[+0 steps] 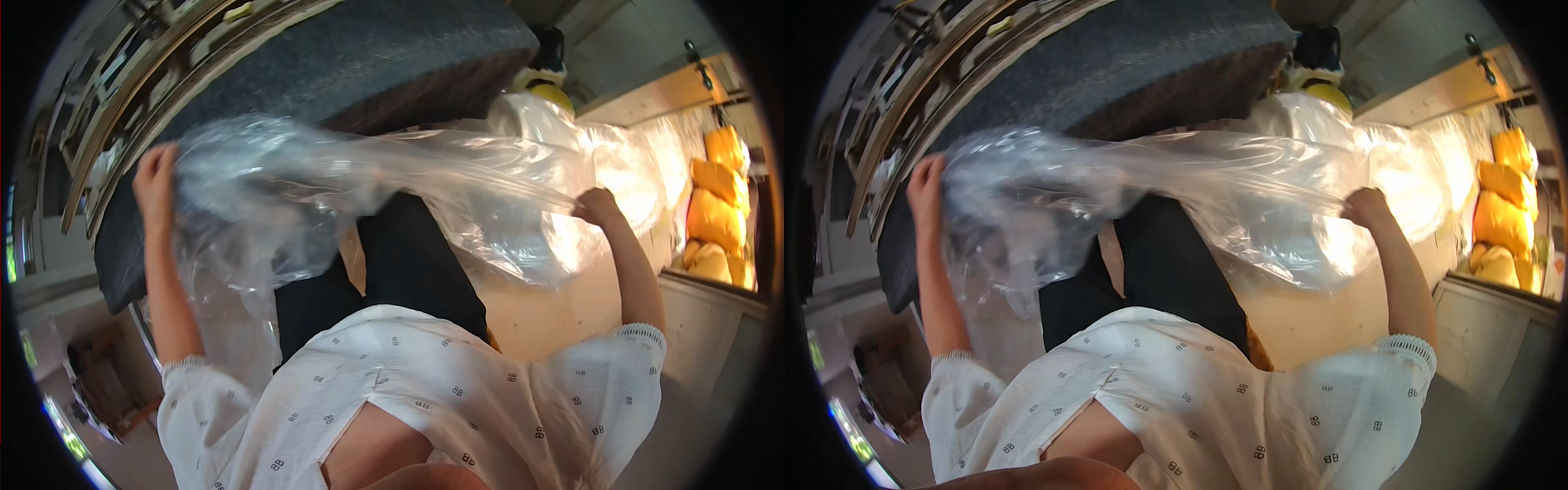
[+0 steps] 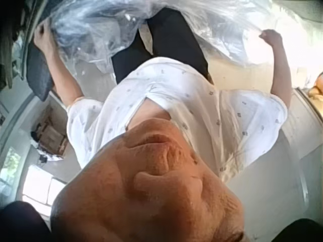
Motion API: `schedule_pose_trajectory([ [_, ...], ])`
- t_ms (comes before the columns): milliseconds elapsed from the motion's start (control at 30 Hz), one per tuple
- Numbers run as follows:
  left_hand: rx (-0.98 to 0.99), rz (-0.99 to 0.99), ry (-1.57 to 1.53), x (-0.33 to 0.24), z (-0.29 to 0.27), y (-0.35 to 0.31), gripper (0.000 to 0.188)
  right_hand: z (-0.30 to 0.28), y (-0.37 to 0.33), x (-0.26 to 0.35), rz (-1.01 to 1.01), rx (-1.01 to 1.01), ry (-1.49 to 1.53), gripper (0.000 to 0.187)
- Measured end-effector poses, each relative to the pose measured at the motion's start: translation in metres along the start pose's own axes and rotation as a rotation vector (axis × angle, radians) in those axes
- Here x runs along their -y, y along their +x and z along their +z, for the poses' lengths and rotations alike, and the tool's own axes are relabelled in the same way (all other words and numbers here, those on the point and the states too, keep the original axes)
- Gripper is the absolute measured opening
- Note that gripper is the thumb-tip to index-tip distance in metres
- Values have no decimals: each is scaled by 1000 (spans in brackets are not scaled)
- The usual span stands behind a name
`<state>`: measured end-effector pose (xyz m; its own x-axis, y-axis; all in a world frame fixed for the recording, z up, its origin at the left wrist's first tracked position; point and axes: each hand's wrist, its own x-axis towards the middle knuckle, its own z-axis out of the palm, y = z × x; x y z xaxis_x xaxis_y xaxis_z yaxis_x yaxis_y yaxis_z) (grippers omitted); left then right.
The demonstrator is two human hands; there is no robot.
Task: Wrapping a large object or product with clear plastic film for protection or packaging.
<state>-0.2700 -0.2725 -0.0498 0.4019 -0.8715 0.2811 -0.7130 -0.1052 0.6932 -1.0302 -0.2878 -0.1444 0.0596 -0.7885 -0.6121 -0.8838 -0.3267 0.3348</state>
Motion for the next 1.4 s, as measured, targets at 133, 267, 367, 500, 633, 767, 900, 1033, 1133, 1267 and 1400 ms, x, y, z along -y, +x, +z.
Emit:
schedule_pose_trajectory([
  [133, -142, -75, 292, 156, -143, -14, 27, 68, -6, -91, 295, 223, -143, 19],
  [267, -221, -276, 453, 278, -274, -48, 35, -49, 52, -127, 474, -720, -45, 21],
  [367, -203, -364, 506, 334, -295, -54, 29, -193, 87, -185, 329, -1068, 113, 37],
  [500, -308, -494, 367, 340, -314, -93, 24, -349, 112, -72, -329, -1924, 1126, 35],
  [633, -330, -481, 222, 311, -286, -123, 30, -310, 33, 90, -342, -1461, 1015, 28],
  [767, -359, -516, 316, 304, -325, -148, 34, -252, 89, 105, -464, -1457, 498, 29],
  [900, -203, -455, 481, 310, -310, -89, 40, -263, 98, 91, -360, -1248, 514, 29],
  [1033, -191, -403, 463, 351, -312, -65, 44, -282, 142, 84, -249, -1173, 401, 40],
  [1133, -192, -506, 553, 350, -348, -85, 46, -292, 165, 101, -271, -1159, 398, 41],
  [1267, -157, -617, -19, 246, -250, -53, 49, -296, 179, 70, -446, -957, 693, 51],
  [1400, -482, -342, 369, 246, -204, -43, 39, -289, 242, 3, -349, -725, 985, 57],
])
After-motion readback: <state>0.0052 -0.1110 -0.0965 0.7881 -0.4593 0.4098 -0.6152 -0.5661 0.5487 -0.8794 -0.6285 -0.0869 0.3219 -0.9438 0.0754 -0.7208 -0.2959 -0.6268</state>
